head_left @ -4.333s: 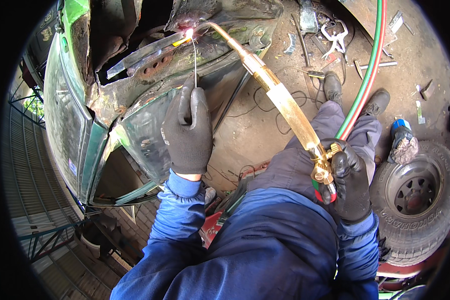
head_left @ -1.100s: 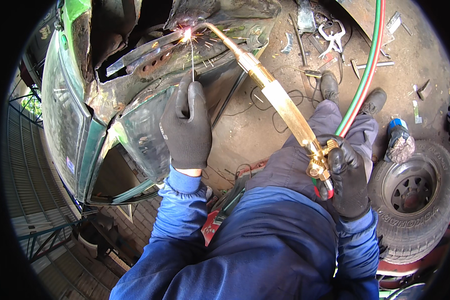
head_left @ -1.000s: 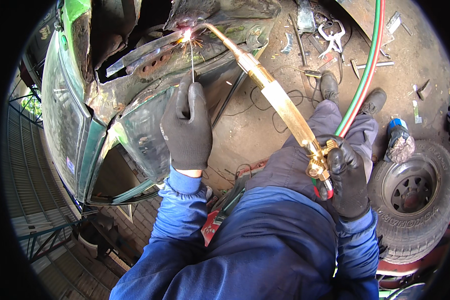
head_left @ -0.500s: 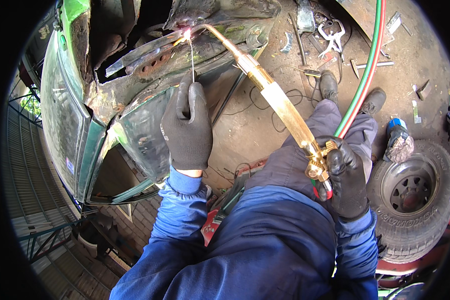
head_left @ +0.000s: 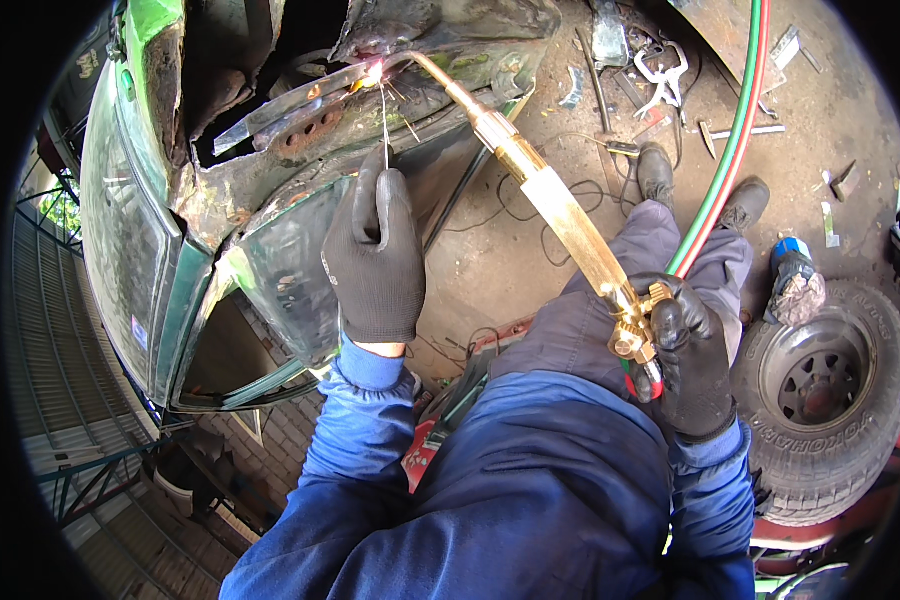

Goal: The person welds the front frame of a green car using a welding torch and filler rod, then uses pliers to remove a metal piece from the welded area. The person continues to weld and adjust the frame throughout the clip.

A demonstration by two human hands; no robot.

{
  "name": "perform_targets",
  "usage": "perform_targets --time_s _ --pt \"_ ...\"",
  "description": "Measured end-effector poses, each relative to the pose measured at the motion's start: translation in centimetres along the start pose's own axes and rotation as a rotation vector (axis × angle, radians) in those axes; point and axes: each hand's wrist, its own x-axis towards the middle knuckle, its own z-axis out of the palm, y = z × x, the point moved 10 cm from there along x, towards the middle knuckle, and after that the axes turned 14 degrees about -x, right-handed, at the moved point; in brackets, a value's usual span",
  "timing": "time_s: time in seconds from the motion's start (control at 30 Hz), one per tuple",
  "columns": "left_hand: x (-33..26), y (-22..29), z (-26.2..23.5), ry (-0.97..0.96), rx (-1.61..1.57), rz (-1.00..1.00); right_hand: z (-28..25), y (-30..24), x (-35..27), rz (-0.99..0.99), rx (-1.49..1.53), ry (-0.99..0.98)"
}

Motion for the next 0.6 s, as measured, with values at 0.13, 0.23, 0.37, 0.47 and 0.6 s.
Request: perform_targets --time_s 0.13,0.23,0.37,0.47,0.6 --pt "-0.7 -0.4 -0.6 0.014 -0.036 -0.076 0.2 -0.1 -0.2 0.0 0.015 -0.015" --pt "-1.2 1.1 -0.8 -0.005 -0.012 0.027 0.3 -1.2 -0.9 -0.028 0.028 -0.028" --pt "-3.8 1.7 -1.3 -0.037 -0.218 -0.085 -1.0 -3.4 -4.1 -0.04 -0.047 0.09" --pt "-5.0 4.3 -1.0 -0.149 -0.19 0.089 -2.7 -6.3 -7.5 -0.056 -0.252 0.173" --pt "-7.0 4.1 -0.4 -0.314 -0.325 0.0 -3.8 -10.7 -12.9 -0.135 -0.415 0.282"
